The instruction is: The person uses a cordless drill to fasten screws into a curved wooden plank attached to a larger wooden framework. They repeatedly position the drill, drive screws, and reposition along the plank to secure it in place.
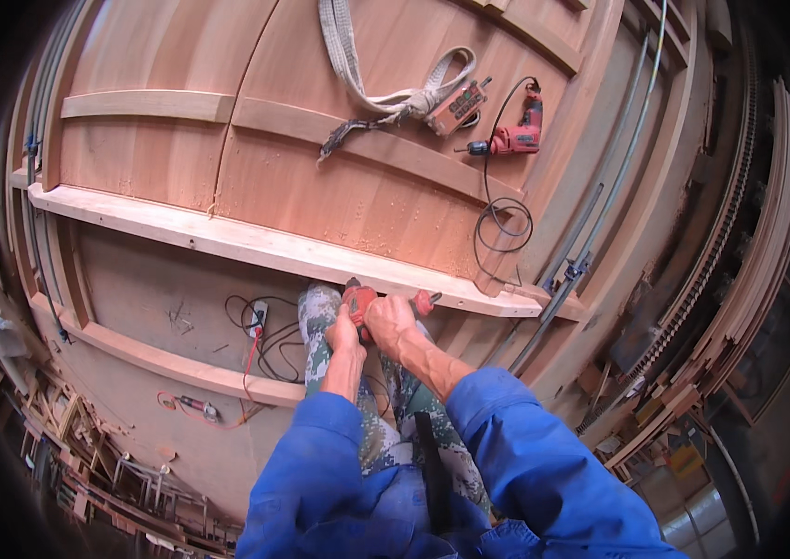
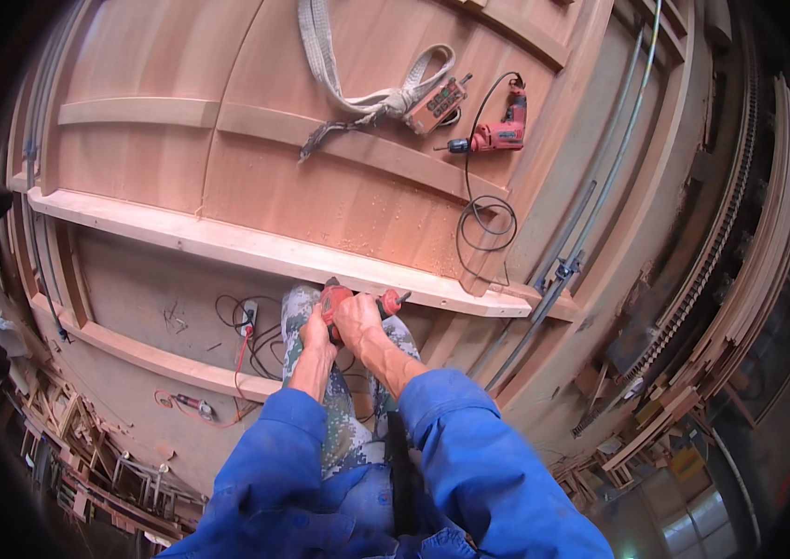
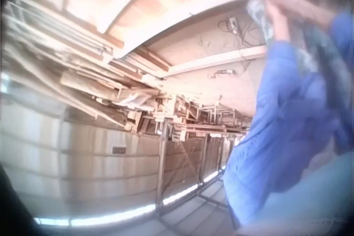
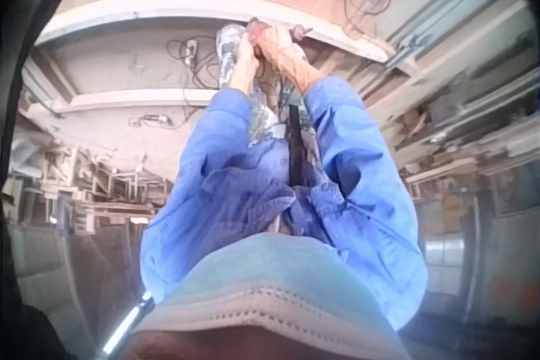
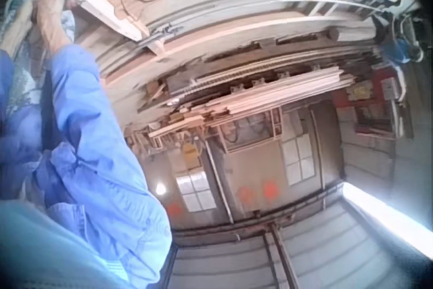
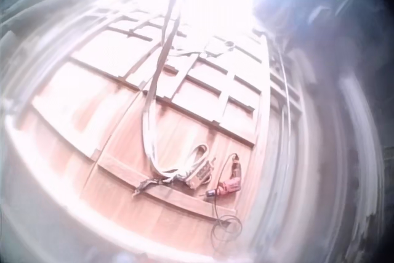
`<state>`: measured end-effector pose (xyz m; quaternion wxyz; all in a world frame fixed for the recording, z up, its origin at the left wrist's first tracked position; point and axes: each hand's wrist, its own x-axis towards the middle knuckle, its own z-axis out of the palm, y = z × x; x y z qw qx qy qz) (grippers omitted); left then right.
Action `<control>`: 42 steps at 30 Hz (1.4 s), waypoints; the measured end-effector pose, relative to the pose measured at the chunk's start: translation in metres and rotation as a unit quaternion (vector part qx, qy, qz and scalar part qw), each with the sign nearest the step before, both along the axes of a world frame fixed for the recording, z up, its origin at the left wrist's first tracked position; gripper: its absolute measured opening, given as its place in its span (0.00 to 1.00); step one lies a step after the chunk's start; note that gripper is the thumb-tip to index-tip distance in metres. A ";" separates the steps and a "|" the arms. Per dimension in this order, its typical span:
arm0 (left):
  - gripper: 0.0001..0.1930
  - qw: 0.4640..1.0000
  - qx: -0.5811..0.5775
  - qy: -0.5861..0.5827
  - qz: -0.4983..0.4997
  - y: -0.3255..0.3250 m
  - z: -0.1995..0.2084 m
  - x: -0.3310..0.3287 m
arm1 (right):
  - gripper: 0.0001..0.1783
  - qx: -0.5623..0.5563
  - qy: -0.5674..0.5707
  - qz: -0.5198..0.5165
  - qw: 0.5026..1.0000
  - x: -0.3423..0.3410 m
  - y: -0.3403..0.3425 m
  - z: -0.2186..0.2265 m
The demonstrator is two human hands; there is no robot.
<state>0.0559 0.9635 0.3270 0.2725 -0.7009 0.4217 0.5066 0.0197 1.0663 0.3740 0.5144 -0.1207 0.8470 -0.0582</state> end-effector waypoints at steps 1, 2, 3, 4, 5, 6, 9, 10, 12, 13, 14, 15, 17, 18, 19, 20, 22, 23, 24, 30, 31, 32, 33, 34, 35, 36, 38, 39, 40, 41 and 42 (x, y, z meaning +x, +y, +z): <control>0.25 1.000 -0.002 -0.007 -0.004 0.000 0.001 0.004 | 0.08 0.008 0.003 0.000 1.000 0.005 -0.002 0.000; 0.25 1.000 -0.004 -0.015 -0.008 -0.002 0.001 0.007 | 0.08 0.000 0.025 -0.003 1.000 0.008 -0.002 0.000; 0.26 1.000 -0.003 -0.014 -0.013 -0.004 -0.006 0.005 | 0.08 0.002 -0.004 -0.023 1.000 0.007 -0.003 -0.004; 0.27 0.999 -0.010 -0.016 -0.029 -0.008 -0.012 0.008 | 0.08 -0.011 -0.011 -0.031 0.999 0.007 -0.004 -0.005; 0.27 1.000 -0.007 -0.017 -0.025 -0.013 -0.014 0.015 | 0.09 -0.024 -0.018 -0.040 0.999 0.006 -0.004 -0.006; 0.27 1.000 -0.001 -0.012 -0.019 -0.012 -0.015 0.014 | 0.09 -0.023 -0.014 -0.026 0.999 0.004 -0.004 -0.004; 0.26 1.000 0.022 0.014 -0.011 -0.007 -0.024 0.017 | 0.08 -0.010 0.010 -0.023 1.000 0.005 0.000 -0.002; 0.26 0.999 0.022 0.037 -0.009 -0.015 -0.045 0.032 | 0.07 -0.009 0.018 -0.016 1.000 0.007 -0.002 -0.006; 0.25 0.999 0.039 0.036 0.003 0.006 -0.007 0.003 | 0.09 -0.047 -0.005 -0.059 0.997 0.016 0.004 -0.006; 0.26 0.995 -0.010 0.035 -0.098 -0.017 -0.040 0.033 | 0.12 -0.004 0.033 -0.060 0.998 0.022 -0.002 0.003; 0.31 0.988 0.006 0.050 -0.149 0.008 0.004 0.003 | 0.13 -0.002 0.035 -0.113 0.993 0.038 0.011 -0.003; 0.38 0.924 -0.092 -0.031 -0.370 -0.010 -0.019 0.016 | 0.12 -0.014 0.067 -0.153 0.986 0.045 0.009 0.000; 0.38 0.856 -0.088 -0.046 -0.508 -0.015 -0.021 0.013 | 0.16 -0.049 0.065 -0.199 0.977 0.051 0.016 0.014; 0.37 0.829 -0.087 -0.053 -0.550 -0.009 -0.013 0.002 | 0.17 -0.063 0.063 -0.235 0.968 0.061 0.017 0.015; 0.35 0.798 -0.075 -0.064 -0.594 0.000 0.011 -0.008 | 0.19 -0.070 0.050 -0.280 0.956 0.070 0.019 0.024; 0.34 0.770 -0.081 -0.035 -0.632 -0.001 0.023 -0.009 | 0.21 -0.052 0.027 -0.332 0.942 0.071 0.014 0.034; 0.33 0.745 -0.073 0.012 -0.663 0.007 0.056 -0.019 | 0.21 -0.080 0.027 -0.438 0.895 0.088 0.005 0.049; 0.33 0.752 -0.054 0.029 -0.657 0.015 0.070 -0.027 | 0.22 -0.088 0.035 -0.492 0.865 0.091 0.004 0.055; 0.34 0.713 -0.067 0.053 -0.696 0.015 0.068 -0.020 | 0.23 -0.050 -0.021 -0.542 0.838 0.090 -0.003 0.055; 0.32 0.663 -0.141 0.164 -0.717 0.010 0.053 -0.003 | 0.26 -0.007 -0.084 -0.707 0.703 0.110 -0.059 0.030; 0.31 0.658 -0.127 0.166 -0.723 0.007 0.045 -0.003 | 0.26 -0.010 -0.081 -0.704 0.705 0.108 -0.062 0.025; 0.26 0.655 -0.155 0.205 -0.710 0.002 0.035 0.002 | 0.25 -0.013 -0.078 -0.702 0.708 0.107 -0.065 0.022; 0.25 0.642 -0.156 0.228 -0.715 0.000 0.031 0.006 | 0.25 -0.006 -0.071 -0.711 0.700 0.112 -0.068 0.017; 0.24 0.628 -0.157 0.251 -0.720 -0.002 0.027 0.010 | 0.24 0.000 -0.064 -0.719 0.692 0.119 -0.073 0.011; 0.23 0.614 -0.157 0.274 -0.723 -0.003 0.024 0.013 | 0.24 0.007 -0.056 -0.728 0.683 0.125 -0.076 0.006; 0.21 0.622 -0.158 0.263 -0.721 -0.004 0.027 0.013 | 0.23 0.001 -0.061 -0.721 0.690 0.121 -0.074 0.014; 0.20 0.606 -0.142 0.246 -0.743 -0.003 0.027 0.007 | 0.24 0.008 -0.070 -0.728 0.682 0.127 -0.081 0.002; 0.20 0.598 -0.135 0.237 -0.753 0.000 0.030 0.001 | 0.24 0.011 -0.074 -0.731 0.679 0.125 -0.082 0.000; 0.20 0.580 -0.149 0.262 -0.756 -0.003 0.022 0.006 | 0.23 0.000 -0.077 -0.728 0.682 0.126 -0.079 -0.002; 0.19 0.580 -0.150 0.261 -0.757 -0.006 0.021 0.009 | 0.23 0.000 -0.084 -0.730 0.678 0.126 -0.080 0.001; 0.19 0.580 -0.152 0.263 -0.756 -0.007 0.021 0.009 | 0.22 0.000 -0.089 -0.732 0.675 0.126 -0.079 0.003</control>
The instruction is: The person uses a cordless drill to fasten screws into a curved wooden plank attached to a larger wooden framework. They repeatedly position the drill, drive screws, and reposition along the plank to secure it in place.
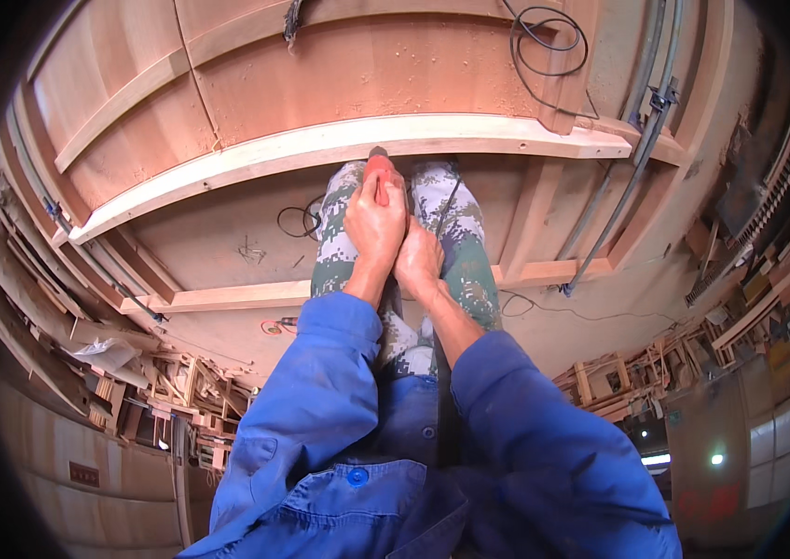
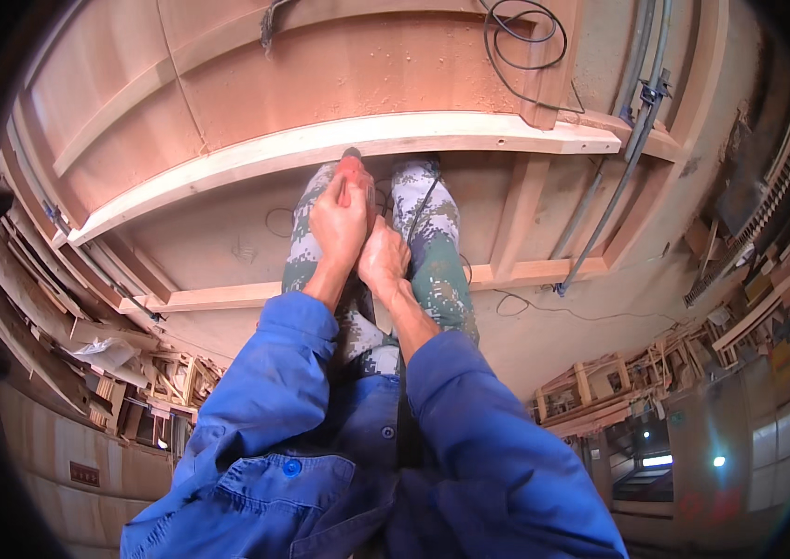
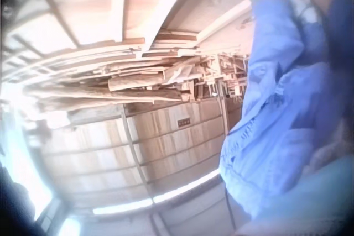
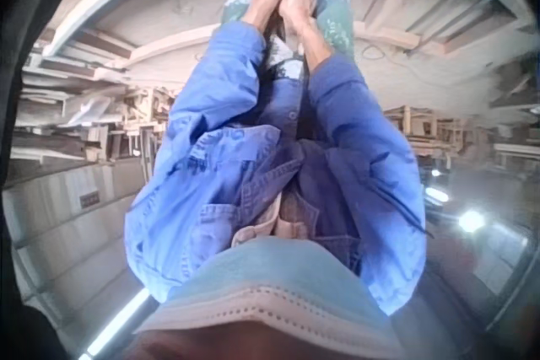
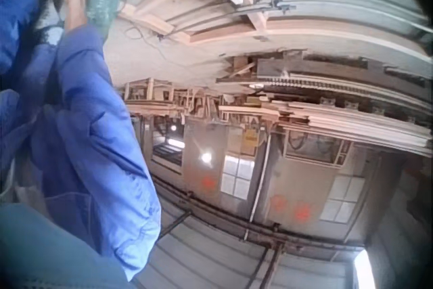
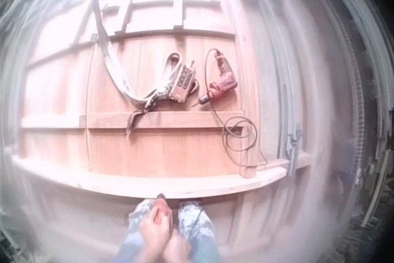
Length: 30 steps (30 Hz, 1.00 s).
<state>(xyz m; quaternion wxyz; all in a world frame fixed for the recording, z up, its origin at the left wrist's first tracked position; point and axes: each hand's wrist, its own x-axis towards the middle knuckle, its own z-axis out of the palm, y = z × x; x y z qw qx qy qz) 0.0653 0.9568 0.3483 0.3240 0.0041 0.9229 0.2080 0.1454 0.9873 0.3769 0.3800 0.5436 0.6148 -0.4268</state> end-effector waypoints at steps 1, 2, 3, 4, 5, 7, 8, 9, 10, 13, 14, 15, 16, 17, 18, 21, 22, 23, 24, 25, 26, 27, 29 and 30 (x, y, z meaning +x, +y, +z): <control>0.19 1.000 0.000 0.002 0.002 0.000 0.000 0.000 | 0.22 -0.003 -0.004 -0.003 1.000 -0.001 0.001 0.001; 0.19 1.000 -0.002 0.001 -0.006 -0.001 0.000 0.000 | 0.21 0.005 0.005 0.005 1.000 0.001 -0.001 -0.003; 0.18 1.000 -0.007 0.002 -0.014 -0.002 0.003 -0.003 | 0.22 0.004 -0.003 -0.002 1.000 0.001 -0.004 -0.004; 0.18 1.000 -0.012 0.002 -0.021 -0.001 0.005 -0.005 | 0.22 0.002 -0.010 -0.008 1.000 0.001 -0.007 -0.004; 0.18 0.999 -0.010 0.006 -0.036 0.002 0.006 -0.007 | 0.23 0.000 -0.017 -0.014 1.000 0.001 -0.009 -0.004; 0.18 0.998 -0.013 0.010 -0.064 0.002 0.009 -0.009 | 0.24 0.004 0.000 -0.038 0.999 -0.001 -0.009 0.001; 0.17 0.997 -0.012 0.020 -0.074 0.000 0.008 -0.006 | 0.24 0.002 -0.005 -0.049 0.999 -0.003 -0.010 0.005; 0.17 0.996 -0.009 0.030 -0.085 -0.003 0.006 -0.003 | 0.24 0.001 -0.009 -0.060 0.998 -0.004 -0.011 0.007; 0.17 0.995 -0.006 0.039 -0.096 -0.005 0.005 -0.001 | 0.24 0.003 0.004 -0.069 0.998 -0.003 -0.012 0.007; 0.17 0.992 -0.025 0.040 -0.120 -0.003 0.004 -0.001 | 0.24 0.007 0.024 -0.091 0.996 -0.001 -0.011 0.000; 0.17 0.992 -0.014 0.044 -0.120 -0.001 0.002 -0.003 | 0.24 0.005 0.017 -0.094 0.995 -0.001 -0.010 -0.003; 0.17 0.992 -0.004 0.047 -0.119 0.001 0.000 -0.006 | 0.24 0.002 0.011 -0.095 0.995 -0.002 -0.008 -0.002; 0.17 0.992 0.007 0.051 -0.118 0.002 0.000 -0.007 | 0.23 0.005 0.006 -0.086 0.996 -0.005 -0.008 -0.001; 0.16 0.991 0.004 0.050 -0.120 0.000 0.002 -0.005 | 0.23 0.000 0.002 -0.089 0.996 -0.005 -0.008 0.005; 0.16 0.991 0.003 0.050 -0.121 -0.002 0.004 -0.003 | 0.22 -0.002 -0.001 -0.091 0.996 -0.006 -0.007 0.011; 0.16 0.990 0.005 0.049 -0.129 0.000 0.003 -0.002 | 0.22 -0.005 -0.008 -0.102 0.995 -0.006 -0.006 0.008; 0.16 0.990 0.006 0.048 -0.133 0.001 0.004 -0.001 | 0.22 -0.005 -0.011 -0.107 0.994 -0.004 -0.006 0.007; 0.16 0.991 0.003 0.043 -0.130 0.000 0.005 0.000 | 0.22 -0.012 -0.018 -0.103 0.994 -0.003 -0.007 0.009; 0.16 0.991 0.000 0.039 -0.126 0.000 0.006 -0.002 | 0.22 -0.018 -0.023 -0.099 0.995 -0.006 -0.006 0.011; 0.16 0.992 -0.003 0.035 -0.122 0.000 0.007 -0.003 | 0.22 -0.023 -0.028 -0.094 0.995 -0.009 -0.005 0.013; 0.16 0.993 -0.006 0.024 -0.118 0.001 0.007 -0.006 | 0.22 -0.029 -0.030 -0.090 0.995 -0.012 -0.003 0.013; 0.17 0.993 -0.010 0.012 -0.115 0.003 0.011 -0.009 | 0.22 -0.036 -0.034 -0.086 0.995 -0.013 -0.002 0.014; 0.17 0.993 -0.013 0.010 -0.117 0.002 0.010 -0.009 | 0.21 -0.042 -0.038 -0.085 0.995 -0.014 -0.002 0.014; 0.16 0.992 -0.012 0.022 -0.123 0.001 0.007 -0.008 | 0.21 -0.041 -0.038 -0.087 0.995 -0.013 -0.003 0.013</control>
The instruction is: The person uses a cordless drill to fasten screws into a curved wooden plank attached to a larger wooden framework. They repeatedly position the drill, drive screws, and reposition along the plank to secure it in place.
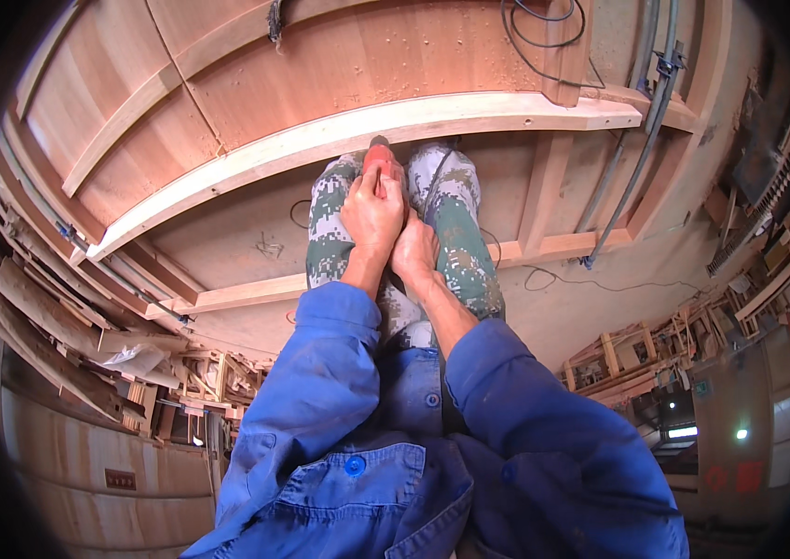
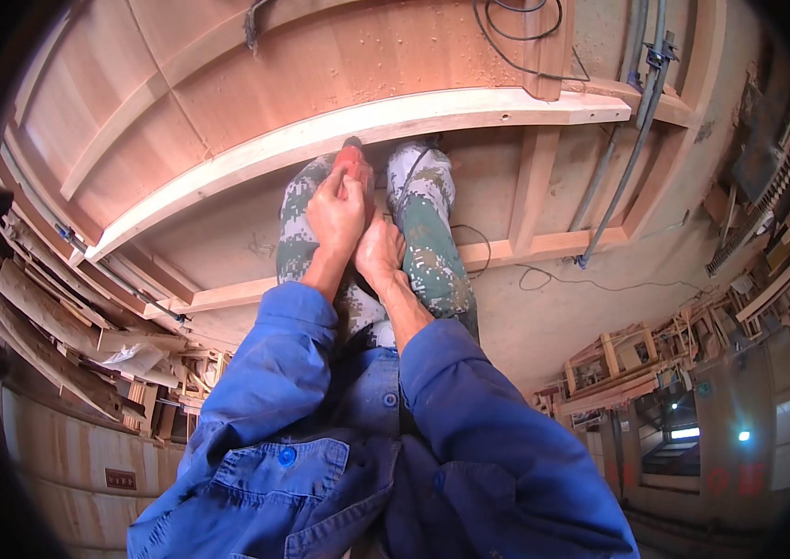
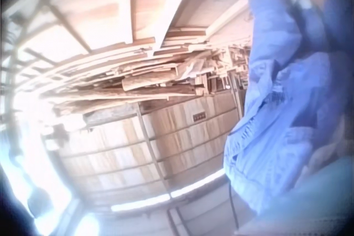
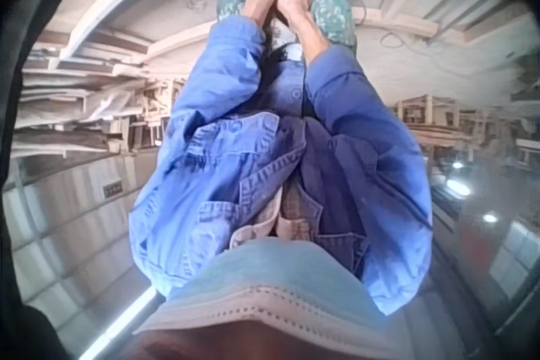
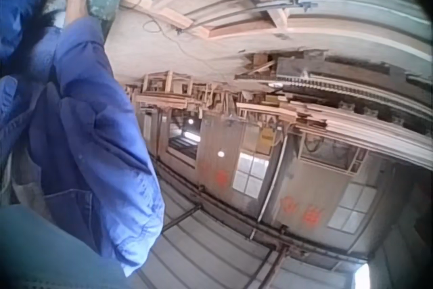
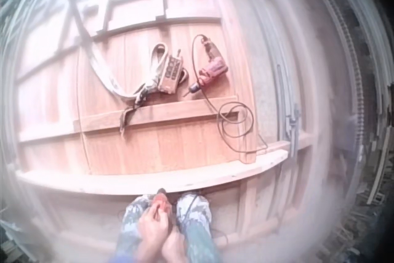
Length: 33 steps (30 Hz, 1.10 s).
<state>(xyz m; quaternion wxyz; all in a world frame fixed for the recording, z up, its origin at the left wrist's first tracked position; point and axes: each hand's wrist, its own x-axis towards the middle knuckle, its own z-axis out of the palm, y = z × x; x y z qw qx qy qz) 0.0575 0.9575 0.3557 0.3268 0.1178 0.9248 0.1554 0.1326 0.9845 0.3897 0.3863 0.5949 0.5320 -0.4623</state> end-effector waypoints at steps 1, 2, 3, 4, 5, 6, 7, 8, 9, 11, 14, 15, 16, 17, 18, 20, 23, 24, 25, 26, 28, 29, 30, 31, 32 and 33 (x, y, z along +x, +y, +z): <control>0.16 1.000 0.002 0.012 -0.006 -0.001 -0.002 0.001 | 0.21 0.001 0.000 -0.003 1.000 0.001 -0.001 0.000; 0.16 1.000 -0.002 -0.007 0.002 -0.004 -0.001 0.003 | 0.21 0.004 0.001 -0.008 1.000 0.002 -0.003 0.001; 0.17 1.000 -0.004 -0.023 0.010 0.000 0.003 -0.001 | 0.22 0.011 0.004 -0.014 1.000 0.001 -0.004 0.000; 0.17 0.999 -0.007 -0.040 0.018 0.004 0.005 -0.004 | 0.22 0.017 0.007 -0.019 1.000 -0.001 -0.004 -0.001; 0.17 0.999 -0.004 -0.035 0.017 0.006 0.003 -0.005 | 0.23 0.017 0.015 -0.014 1.000 -0.001 -0.002 -0.003; 0.17 0.999 -0.005 -0.034 0.016 0.005 0.005 -0.003 | 0.24 0.013 0.018 -0.009 1.000 0.002 -0.003 -0.001; 0.17 0.999 -0.007 -0.034 0.014 0.004 0.007 -0.002 | 0.25 0.010 0.021 -0.005 1.000 0.004 -0.004 0.000; 0.17 0.999 -0.005 -0.035 0.009 0.005 0.006 -0.004 | 0.25 0.005 0.011 -0.012 1.000 0.003 -0.003 -0.002; 0.17 0.999 -0.003 -0.031 0.006 0.005 0.005 -0.004 | 0.25 0.005 0.007 -0.017 1.000 0.001 -0.002 -0.002; 0.17 1.000 0.001 -0.023 0.000 0.004 0.002 -0.003 | 0.25 0.004 0.001 -0.029 1.000 -0.001 0.001 -0.001; 0.17 1.000 -0.003 -0.024 -0.002 -0.001 0.003 0.001 | 0.25 -0.002 0.012 -0.024 1.000 0.002 -0.002 0.003; 0.17 1.000 0.005 -0.017 -0.004 -0.001 0.002 0.001 | 0.25 0.002 0.016 -0.026 1.000 0.003 -0.003 0.001; 0.17 1.000 -0.001 -0.018 -0.003 0.000 0.001 0.001 | 0.24 0.011 0.019 -0.030 0.999 0.004 -0.003 -0.001; 0.17 1.000 0.001 -0.026 0.015 0.001 0.001 0.000 | 0.24 0.032 0.040 -0.016 0.999 0.007 -0.004 -0.004; 0.17 0.999 -0.001 -0.036 0.032 0.000 0.005 0.000 | 0.23 0.049 0.058 -0.002 0.997 0.009 -0.007 -0.001; 0.17 0.998 -0.002 -0.048 0.040 0.003 0.007 -0.005 | 0.21 0.057 0.065 0.017 0.996 0.010 -0.006 -0.001; 0.21 0.994 -0.006 -0.077 0.079 0.013 0.030 -0.012 | 0.23 0.071 0.087 0.046 0.993 0.016 -0.006 0.005; 0.21 0.994 0.001 -0.078 0.075 0.009 0.033 -0.012 | 0.23 0.075 0.101 0.045 0.991 0.017 -0.006 0.010; 0.21 0.994 0.007 -0.080 0.072 0.006 0.035 -0.011 | 0.24 0.080 0.114 0.043 0.989 0.017 -0.004 0.015; 0.21 0.995 0.007 -0.073 0.062 0.003 0.040 -0.006 | 0.24 0.085 0.117 0.034 0.989 0.018 -0.003 0.025; 0.23 0.993 -0.016 -0.092 0.068 0.004 0.040 -0.007 | 0.25 0.105 0.142 0.021 0.984 0.022 -0.006 0.023; 0.23 0.991 -0.040 -0.101 0.074 0.008 0.036 -0.010 | 0.24 0.087 0.127 0.033 0.988 0.020 -0.003 0.015; 0.24 0.988 -0.064 -0.112 0.084 0.016 0.030 -0.015 | 0.24 0.067 0.109 0.049 0.991 0.015 0.004 0.009; 0.24 0.985 -0.088 -0.119 0.091 0.023 0.021 -0.019 | 0.24 0.049 0.095 0.062 0.992 0.010 0.012 0.002; 0.24 0.982 -0.108 -0.111 0.109 0.024 0.007 -0.019 | 0.23 0.025 0.077 0.101 0.992 0.005 0.020 -0.001; 0.23 0.983 -0.099 -0.101 0.114 0.023 0.004 -0.016 | 0.23 0.037 0.081 0.105 0.990 0.005 0.021 -0.002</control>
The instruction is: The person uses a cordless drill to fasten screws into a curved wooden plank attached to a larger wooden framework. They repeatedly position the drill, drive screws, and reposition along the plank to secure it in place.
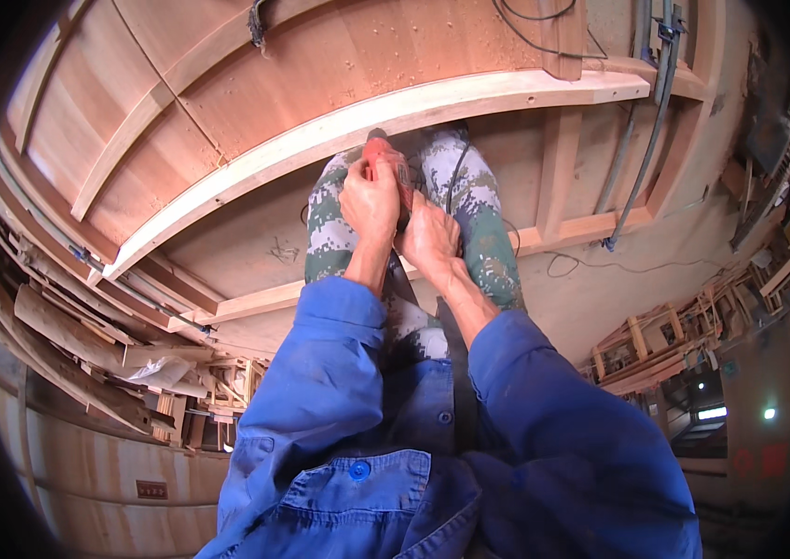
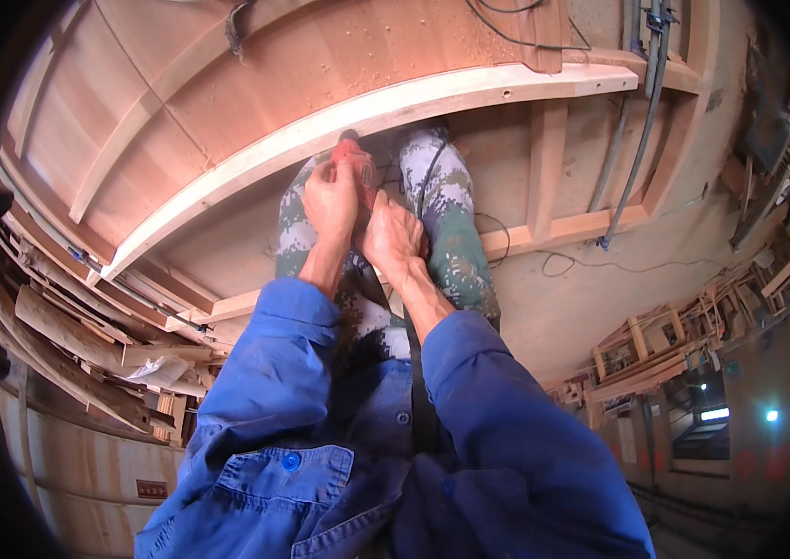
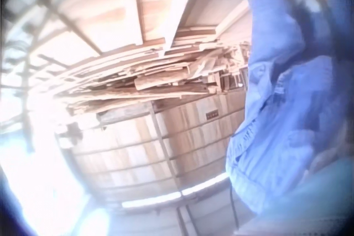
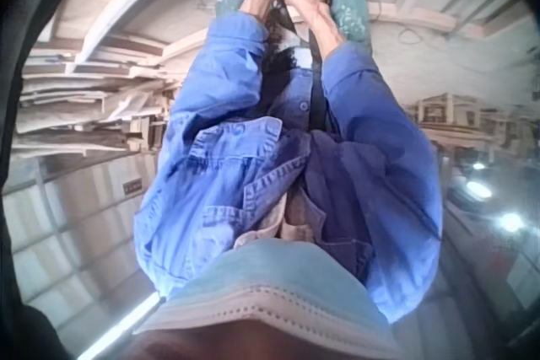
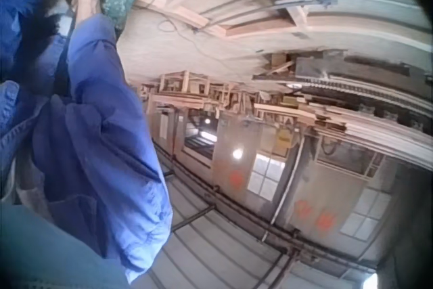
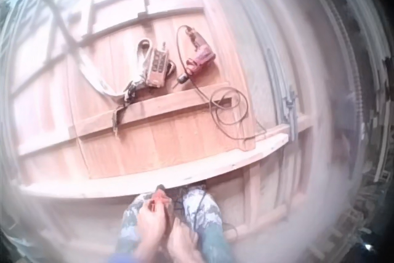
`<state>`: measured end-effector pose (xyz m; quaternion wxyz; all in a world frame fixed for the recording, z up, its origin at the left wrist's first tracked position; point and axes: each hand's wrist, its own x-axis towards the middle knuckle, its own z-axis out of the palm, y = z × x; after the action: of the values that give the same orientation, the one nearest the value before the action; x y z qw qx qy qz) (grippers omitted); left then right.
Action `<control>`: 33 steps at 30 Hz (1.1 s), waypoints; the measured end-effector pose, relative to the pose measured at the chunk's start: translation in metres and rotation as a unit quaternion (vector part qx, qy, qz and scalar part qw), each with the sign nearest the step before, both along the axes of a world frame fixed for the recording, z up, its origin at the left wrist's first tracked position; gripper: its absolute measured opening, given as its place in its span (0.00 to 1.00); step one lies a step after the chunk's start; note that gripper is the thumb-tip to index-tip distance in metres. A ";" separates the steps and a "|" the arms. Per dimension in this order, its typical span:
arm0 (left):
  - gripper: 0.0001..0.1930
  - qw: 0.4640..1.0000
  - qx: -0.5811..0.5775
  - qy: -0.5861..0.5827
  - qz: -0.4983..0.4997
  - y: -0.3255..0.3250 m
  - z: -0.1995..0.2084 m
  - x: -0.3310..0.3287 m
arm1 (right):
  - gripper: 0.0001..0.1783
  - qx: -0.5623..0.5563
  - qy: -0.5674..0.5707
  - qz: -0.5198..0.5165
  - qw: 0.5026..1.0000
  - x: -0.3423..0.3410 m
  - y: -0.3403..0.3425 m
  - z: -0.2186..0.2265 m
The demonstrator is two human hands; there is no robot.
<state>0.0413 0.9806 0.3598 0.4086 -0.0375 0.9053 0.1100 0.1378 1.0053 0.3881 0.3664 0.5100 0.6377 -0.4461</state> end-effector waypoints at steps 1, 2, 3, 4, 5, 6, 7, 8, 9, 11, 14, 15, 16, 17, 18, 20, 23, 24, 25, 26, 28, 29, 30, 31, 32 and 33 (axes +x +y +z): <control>0.23 1.000 0.007 0.012 0.004 0.000 -0.001 0.003 | 0.23 0.012 0.006 0.004 1.000 0.001 0.001 -0.001; 0.22 1.000 0.015 0.024 0.009 -0.002 -0.002 0.006 | 0.23 0.024 0.011 0.008 1.000 0.002 0.001 -0.001; 0.21 0.999 0.021 0.027 0.011 -0.003 -0.006 0.008 | 0.22 0.026 0.011 0.011 1.000 0.003 0.001 -0.004; 0.20 0.999 0.026 0.033 0.021 -0.006 -0.008 0.009 | 0.21 0.023 0.009 0.023 0.999 0.004 0.001 -0.004; 0.20 0.998 0.031 0.038 0.031 -0.009 -0.010 0.009 | 0.20 0.021 0.006 0.036 0.999 0.002 0.001 -0.004; 0.20 0.998 0.037 0.044 0.041 -0.008 -0.010 0.008 | 0.19 0.018 0.004 0.049 0.999 0.001 0.002 -0.004; 0.19 0.997 0.035 0.051 0.045 -0.007 -0.008 0.010 | 0.18 0.000 -0.004 0.048 0.999 0.001 0.004 -0.003; 0.19 0.997 0.033 0.047 0.045 -0.003 -0.010 0.007 | 0.18 0.005 0.001 0.045 0.999 -0.001 0.008 -0.006; 0.19 0.998 0.026 0.041 0.044 -0.002 -0.008 0.005 | 0.18 0.005 0.004 0.041 0.999 0.000 0.009 -0.007; 0.19 0.999 0.006 0.022 0.031 0.000 -0.002 0.006 | 0.17 0.008 0.005 0.028 1.000 0.005 0.003 -0.007; 0.19 0.998 0.024 0.035 0.038 -0.007 -0.009 0.007 | 0.18 -0.009 -0.017 0.060 0.998 -0.003 0.009 -0.004; 0.19 0.999 0.019 0.032 0.031 -0.008 -0.009 0.006 | 0.21 -0.010 -0.014 0.049 0.999 -0.003 0.007 -0.006; 0.20 0.999 0.014 0.034 0.031 -0.009 -0.009 0.008 | 0.18 -0.014 -0.013 0.053 0.998 -0.001 0.007 -0.003; 0.20 0.999 0.010 0.037 0.031 -0.011 -0.008 0.011 | 0.16 -0.017 -0.012 0.057 0.998 0.000 0.007 0.000; 0.20 0.999 0.010 0.041 0.031 -0.009 -0.009 0.012 | 0.14 -0.016 -0.009 0.061 0.998 0.000 0.009 0.001; 0.21 0.999 0.012 0.035 0.022 -0.010 -0.009 0.009 | 0.14 -0.006 -0.013 0.062 0.998 -0.003 0.008 0.003; 0.21 0.999 0.018 0.035 0.022 -0.004 -0.009 0.006 | 0.13 0.012 0.000 0.058 0.998 -0.004 0.010 -0.001; 0.21 0.999 0.017 0.038 0.019 -0.004 -0.010 0.007 | 0.13 0.022 0.000 0.060 0.998 -0.002 0.008 -0.003; 0.21 0.999 0.017 0.041 0.016 -0.005 -0.010 0.008 | 0.13 0.032 0.000 0.063 0.998 -0.001 0.004 -0.005; 0.21 0.999 0.017 0.044 0.013 -0.005 -0.010 0.008 | 0.12 0.041 0.001 0.065 0.997 0.000 0.002 -0.006; 0.21 0.999 0.015 0.038 0.008 -0.005 -0.012 0.007 | 0.12 0.043 0.011 0.060 0.997 0.001 0.002 -0.006; 0.21 0.999 0.013 0.035 0.006 -0.005 -0.012 0.007 | 0.12 0.042 0.016 0.058 0.997 0.000 0.005 -0.006; 0.21 0.999 0.011 0.032 0.003 -0.005 -0.012 0.007 | 0.12 0.039 0.020 0.055 0.998 0.000 0.006 -0.004; 0.21 0.999 0.021 0.038 0.012 -0.005 -0.011 0.007 | 0.12 0.039 0.027 0.052 0.997 0.001 0.006 -0.004; 0.21 0.999 0.021 0.034 0.017 -0.008 -0.010 0.009 | 0.14 0.020 0.007 0.051 0.998 0.001 0.005 -0.003; 0.21 0.999 0.022 0.032 0.022 -0.010 -0.010 0.010 | 0.16 0.002 -0.011 0.051 0.999 0.000 0.004 -0.002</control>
<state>0.0510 0.9706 0.3501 0.3779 -0.0451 0.9140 0.1403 0.1380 1.0091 0.3863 0.3945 0.4825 0.6596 -0.4201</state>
